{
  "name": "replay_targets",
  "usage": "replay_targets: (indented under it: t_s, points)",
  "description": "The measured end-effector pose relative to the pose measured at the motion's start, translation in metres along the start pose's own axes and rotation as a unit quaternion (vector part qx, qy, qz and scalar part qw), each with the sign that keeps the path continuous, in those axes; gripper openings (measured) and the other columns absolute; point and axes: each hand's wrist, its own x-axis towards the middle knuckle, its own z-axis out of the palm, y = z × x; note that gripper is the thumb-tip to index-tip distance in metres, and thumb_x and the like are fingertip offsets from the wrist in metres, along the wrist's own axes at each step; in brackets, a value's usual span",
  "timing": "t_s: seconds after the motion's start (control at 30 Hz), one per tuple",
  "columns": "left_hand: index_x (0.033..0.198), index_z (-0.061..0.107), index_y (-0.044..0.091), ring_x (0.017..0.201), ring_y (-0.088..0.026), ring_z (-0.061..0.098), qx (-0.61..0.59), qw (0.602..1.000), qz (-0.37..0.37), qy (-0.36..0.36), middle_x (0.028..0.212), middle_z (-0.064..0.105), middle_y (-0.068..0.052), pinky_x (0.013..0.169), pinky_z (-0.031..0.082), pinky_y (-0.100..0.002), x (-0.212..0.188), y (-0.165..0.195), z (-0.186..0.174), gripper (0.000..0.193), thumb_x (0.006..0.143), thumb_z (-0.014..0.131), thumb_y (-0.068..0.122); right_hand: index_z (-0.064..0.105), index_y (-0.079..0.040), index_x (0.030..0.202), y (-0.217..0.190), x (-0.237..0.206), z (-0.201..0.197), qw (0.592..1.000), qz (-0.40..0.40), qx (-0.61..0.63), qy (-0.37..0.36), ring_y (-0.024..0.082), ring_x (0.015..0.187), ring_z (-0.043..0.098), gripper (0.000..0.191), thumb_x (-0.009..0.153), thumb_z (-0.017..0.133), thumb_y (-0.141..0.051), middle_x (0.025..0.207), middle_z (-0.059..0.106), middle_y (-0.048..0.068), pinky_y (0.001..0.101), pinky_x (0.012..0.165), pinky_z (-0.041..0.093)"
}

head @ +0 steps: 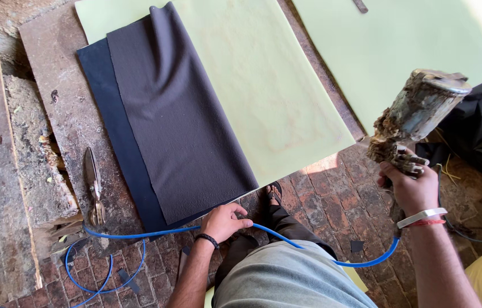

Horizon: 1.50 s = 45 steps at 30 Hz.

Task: The person lays a dark fabric sheet over a foam sheet on a work table, trims the fabric edge with a knife along a steel ruler, then sprays adhesive onto the foam with a spray gun and presses and smooths the fabric onto the foam. They lift and reposition the bonded panel and handle additional foam sheets.

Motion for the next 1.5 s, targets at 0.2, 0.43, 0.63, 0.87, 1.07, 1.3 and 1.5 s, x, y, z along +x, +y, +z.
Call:
replay_targets:
  t_s: [0.2,0.43,0.63,0.87,1.07,1.3,1.5]
  points:
    - [0.107,0.076,0.007,0.074,-0.015,0.072,-0.142,0.985,-0.064,-0.072,0.08,0.078,-0.004,0.066,0.056,-0.031,-0.004,-0.076,-0.022,0.04,0.076,0.087,0.03,0.063,0.004,0.129,-0.023,0.035,0.071,0.984,-0.047,0.117,-0.127,0.021,0.085,0.074,0.031,0.099,0.064,-0.001,0.097,0.075,0.011,0.032,0.075,0.06]
    - [0.135,0.063,0.009,0.112,-0.02,0.07,-0.226,0.963,0.093,0.117,0.121,0.074,-0.011,0.098,0.057,-0.035,-0.006,-0.069,-0.067,0.062,0.082,0.082,0.036,0.048,0.0,0.151,-0.071,-0.01,0.282,0.927,-0.158,0.211,-0.267,0.015,0.097,0.07,0.059,0.096,0.069,-0.002,0.113,0.072,0.009,0.0278,0.084,0.058]
    - [0.143,0.041,-0.001,0.11,-0.038,0.068,-0.238,0.902,0.176,0.313,0.119,0.068,-0.022,0.091,0.056,-0.047,-0.017,-0.051,-0.136,0.067,0.085,0.072,0.014,0.032,0.001,0.161,-0.106,-0.119,0.411,0.798,-0.267,0.195,-0.503,0.017,0.123,0.059,0.078,0.096,0.075,-0.01,0.138,0.062,0.014,0.0295,0.105,0.049]
    - [0.102,0.063,0.003,0.063,-0.019,0.069,-0.448,0.793,-0.006,0.414,0.08,0.07,-0.009,0.053,0.055,-0.036,-0.023,-0.232,-0.22,0.022,0.085,0.054,-0.006,0.063,-0.013,0.14,-0.11,-0.169,0.528,0.788,-0.176,-0.182,-0.562,0.021,0.115,0.073,0.054,0.088,0.074,-0.026,0.13,0.073,0.01,0.0357,0.098,0.06]
    - [0.102,0.065,0.006,0.06,-0.016,0.069,-0.389,0.794,-0.076,0.46,0.081,0.073,-0.004,0.051,0.056,-0.032,0.037,-0.387,-0.294,0.022,0.086,0.054,-0.003,0.068,-0.014,0.131,-0.046,-0.174,0.563,0.783,-0.158,-0.345,-0.493,0.02,0.115,0.073,0.045,0.091,0.07,-0.035,0.123,0.077,0.006,0.0355,0.097,0.057]
    - [0.104,0.064,0.004,0.06,-0.021,0.072,-0.372,0.833,-0.11,0.395,0.084,0.073,-0.011,0.053,0.056,-0.035,0.1,-0.429,-0.326,0.016,0.09,0.058,0.009,0.068,-0.019,0.133,0.001,-0.175,0.567,0.822,-0.153,-0.388,-0.388,0.025,0.107,0.074,0.048,0.088,0.071,-0.036,0.121,0.075,0.009,0.039,0.094,0.058]
    - [0.105,0.065,0.004,0.082,-0.037,0.071,-0.235,0.873,-0.129,0.407,0.093,0.073,-0.019,0.07,0.056,-0.049,0.09,-0.43,-0.317,0.024,0.084,0.065,0.016,0.05,-0.024,0.148,-0.01,-0.196,0.575,0.791,-0.177,-0.46,-0.363,0.031,0.109,0.069,0.077,0.079,0.08,-0.045,0.126,0.062,0.015,0.0421,0.095,0.056]
